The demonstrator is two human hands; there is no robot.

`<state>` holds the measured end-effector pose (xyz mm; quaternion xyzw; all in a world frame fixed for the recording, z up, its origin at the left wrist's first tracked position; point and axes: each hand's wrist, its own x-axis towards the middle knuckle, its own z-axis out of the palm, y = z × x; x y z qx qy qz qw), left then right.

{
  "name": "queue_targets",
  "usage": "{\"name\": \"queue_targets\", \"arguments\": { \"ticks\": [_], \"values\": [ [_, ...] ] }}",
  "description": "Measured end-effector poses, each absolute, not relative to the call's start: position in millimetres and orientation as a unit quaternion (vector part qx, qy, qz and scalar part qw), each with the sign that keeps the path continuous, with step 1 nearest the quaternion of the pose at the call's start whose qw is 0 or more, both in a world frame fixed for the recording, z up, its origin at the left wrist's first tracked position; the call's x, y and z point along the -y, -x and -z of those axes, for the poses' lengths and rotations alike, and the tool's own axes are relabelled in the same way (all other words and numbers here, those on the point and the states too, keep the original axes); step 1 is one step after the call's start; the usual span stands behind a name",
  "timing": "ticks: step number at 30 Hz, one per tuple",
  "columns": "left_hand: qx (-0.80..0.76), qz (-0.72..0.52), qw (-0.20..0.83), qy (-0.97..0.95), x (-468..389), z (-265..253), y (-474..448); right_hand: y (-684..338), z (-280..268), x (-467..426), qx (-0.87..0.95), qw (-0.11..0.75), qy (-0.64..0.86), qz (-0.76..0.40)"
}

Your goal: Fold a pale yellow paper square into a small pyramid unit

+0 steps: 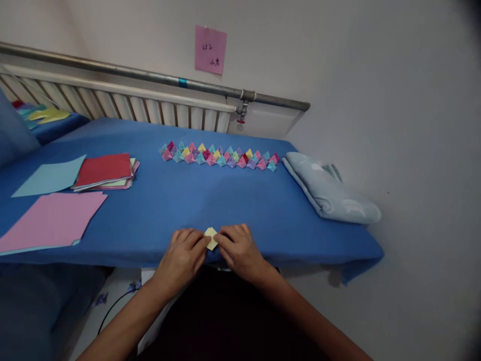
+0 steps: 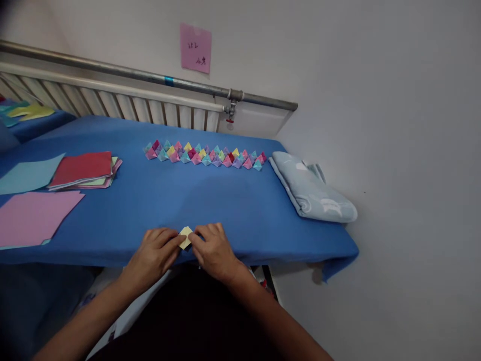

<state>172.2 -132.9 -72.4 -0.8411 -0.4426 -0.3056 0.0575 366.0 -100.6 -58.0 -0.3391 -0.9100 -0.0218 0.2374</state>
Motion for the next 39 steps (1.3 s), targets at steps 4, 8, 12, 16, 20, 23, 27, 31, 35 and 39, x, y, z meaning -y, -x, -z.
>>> {"name": "queue_targets", "arguments": {
  "ticks": [4, 8, 12, 16, 20, 23, 27, 31, 35, 39],
  "values": [
    [0.452, 0.325, 0.063, 0.829, 140.7, 71.2, -171.3, -369.1, 60.3, 105.3, 0.906, 0.255, 0.337, -0.005],
    [0.458, 0.339, 0.057, 0.820, 141.3, 71.3, -171.9, -369.8, 64.2, 111.1, 0.888, 0.283, 0.360, -0.028],
    [0.461, 0.346, 0.049, 0.816, 139.8, 72.0, -171.8, -368.8, 65.9, 114.1, 0.876, 0.291, 0.381, -0.041],
    [0.460, 0.345, 0.044, 0.817, 139.5, 71.4, -171.0, -366.7, 64.5, 115.0, 0.868, 0.291, 0.399, -0.050],
    [0.459, 0.336, 0.040, 0.822, 140.2, 70.2, -170.9, -365.4, 64.1, 114.7, 0.862, 0.301, 0.403, -0.068],
    [0.447, 0.335, 0.044, 0.828, 139.9, 70.8, -171.4, -366.5, 65.4, 114.5, 0.873, 0.294, 0.382, -0.073],
    [0.427, 0.331, 0.039, 0.841, 137.6, 72.6, -171.4, -369.8, 68.5, 114.2, 0.885, 0.282, 0.367, -0.048],
    [0.415, 0.316, 0.022, 0.853, 134.1, 71.7, -169.2, -372.9, 71.3, 112.6, 0.900, 0.266, 0.345, -0.025],
    [0.402, 0.280, 0.026, 0.872, 129.2, 67.1, -166.7, -374.7, 70.2, 111.0, 0.912, 0.243, 0.331, -0.012],
    [0.376, 0.228, 0.047, 0.897, 121.8, 61.3, -166.0, -375.3, 66.5, 110.7, 0.918, 0.229, 0.324, -0.010]
  ]
}}
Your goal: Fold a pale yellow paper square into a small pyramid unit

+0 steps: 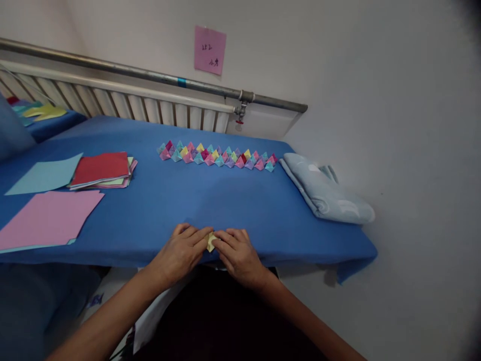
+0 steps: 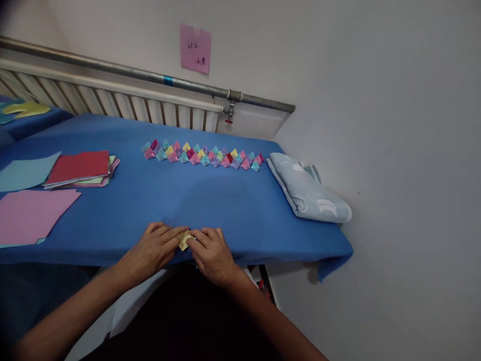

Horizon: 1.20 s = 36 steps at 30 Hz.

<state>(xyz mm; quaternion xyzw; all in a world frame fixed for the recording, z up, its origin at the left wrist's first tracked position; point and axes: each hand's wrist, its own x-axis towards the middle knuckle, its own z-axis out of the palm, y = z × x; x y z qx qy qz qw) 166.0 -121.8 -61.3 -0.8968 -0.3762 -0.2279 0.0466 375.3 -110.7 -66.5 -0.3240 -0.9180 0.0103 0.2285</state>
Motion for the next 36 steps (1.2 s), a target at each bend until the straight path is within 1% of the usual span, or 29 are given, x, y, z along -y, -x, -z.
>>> {"name": "queue_targets", "arguments": {
  "ticks": [4, 10, 13, 20, 24, 27, 36],
  "values": [
    [0.350, 0.197, 0.065, 0.913, 116.4, 57.8, -165.3, -375.2, 65.1, 111.0, 0.916, 0.235, 0.324, -0.015],
    [0.351, 0.215, 0.060, 0.909, 118.3, 61.9, -161.6, -372.4, 64.9, 113.0, 0.882, 0.299, 0.357, -0.070],
    [0.356, 0.217, 0.052, 0.907, 119.7, 63.7, -161.5, -370.4, 64.0, 113.6, 0.875, 0.301, 0.370, -0.086],
    [0.375, 0.247, 0.008, 0.894, 121.6, 64.2, -163.5, -367.7, 63.6, 113.3, 0.875, 0.294, 0.377, -0.077],
    [0.364, 0.230, 0.027, 0.902, 122.3, 64.9, -162.8, -367.4, 64.0, 113.5, 0.871, 0.302, 0.381, -0.071],
    [0.357, 0.245, 0.043, 0.900, 121.8, 65.4, -162.6, -368.0, 65.2, 113.5, 0.865, 0.318, 0.382, -0.075],
    [0.380, 0.269, 0.047, 0.884, 125.0, 70.3, -166.3, -367.9, 64.6, 112.9, 0.870, 0.299, 0.385, -0.070]
  ]
}}
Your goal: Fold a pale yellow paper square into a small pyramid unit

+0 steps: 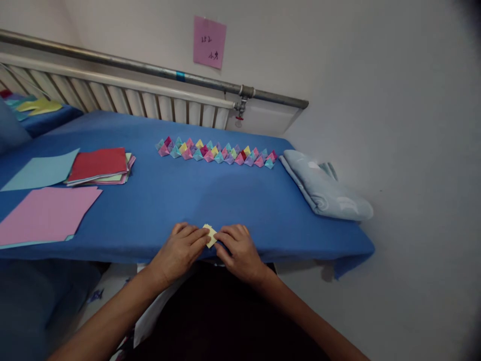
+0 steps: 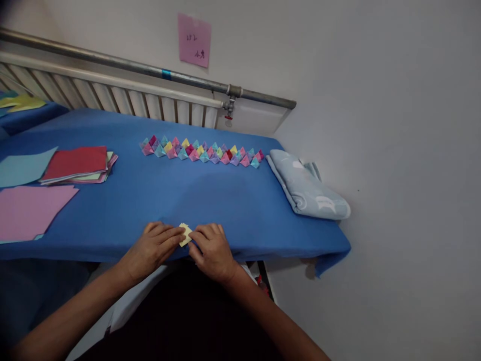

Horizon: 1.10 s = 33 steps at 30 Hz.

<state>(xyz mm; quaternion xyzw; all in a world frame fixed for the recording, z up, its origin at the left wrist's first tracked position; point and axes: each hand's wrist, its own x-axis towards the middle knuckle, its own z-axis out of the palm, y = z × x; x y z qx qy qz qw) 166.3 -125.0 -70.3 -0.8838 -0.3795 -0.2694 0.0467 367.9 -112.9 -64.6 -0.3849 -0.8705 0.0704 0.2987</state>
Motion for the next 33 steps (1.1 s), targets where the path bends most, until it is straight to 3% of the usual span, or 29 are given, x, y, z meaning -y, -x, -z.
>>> {"name": "queue_targets", "arguments": {
  "ticks": [33],
  "values": [
    [0.600, 0.286, -0.096, 0.741, 128.2, 62.0, -193.4, -354.4, 60.7, 108.9, 0.822, 0.291, 0.478, -0.111]
  ]
}}
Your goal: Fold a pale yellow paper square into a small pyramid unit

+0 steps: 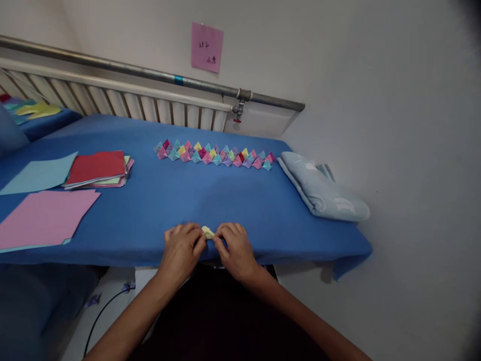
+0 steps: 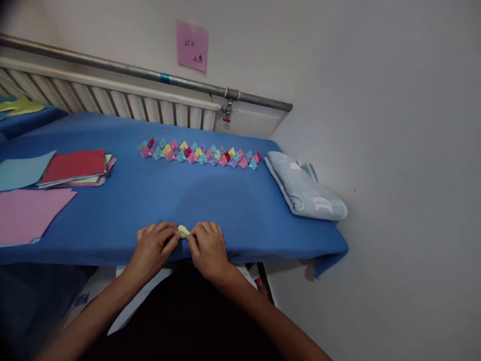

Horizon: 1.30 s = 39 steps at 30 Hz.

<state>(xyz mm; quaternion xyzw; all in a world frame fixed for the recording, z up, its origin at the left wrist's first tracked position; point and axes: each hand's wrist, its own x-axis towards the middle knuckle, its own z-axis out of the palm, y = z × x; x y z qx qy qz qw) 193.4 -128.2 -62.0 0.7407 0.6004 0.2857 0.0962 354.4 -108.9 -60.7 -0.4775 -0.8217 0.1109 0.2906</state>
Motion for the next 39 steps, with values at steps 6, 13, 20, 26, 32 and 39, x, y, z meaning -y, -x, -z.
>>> {"name": "queue_targets", "arguments": {
  "ticks": [6, 13, 20, 26, 32, 39],
  "values": [
    [-0.643, -0.262, 0.137, -0.707, 124.7, 55.2, -193.7, -350.5, 56.3, 106.1, 0.814, 0.271, 0.500, -0.118],
    [-0.650, -0.270, 0.108, -0.702, 126.9, 59.6, -188.0, -349.2, 53.7, 104.0, 0.813, 0.257, 0.511, -0.111],
    [-0.646, -0.253, 0.073, -0.716, 124.8, 63.6, -186.4, -346.8, 53.2, 103.3, 0.814, 0.240, 0.521, -0.089],
    [-0.658, -0.229, 0.057, -0.715, 124.8, 64.1, -188.7, -345.7, 53.2, 102.7, 0.816, 0.235, 0.523, -0.071],
    [-0.667, -0.217, 0.052, -0.711, 124.9, 64.3, -190.1, -346.4, 53.5, 101.2, 0.819, 0.228, 0.522, -0.071],
    [-0.667, -0.212, 0.042, -0.713, 125.9, 63.1, -190.7, -347.3, 51.4, 98.6, 0.817, 0.226, 0.523, -0.083]
  ]
}}
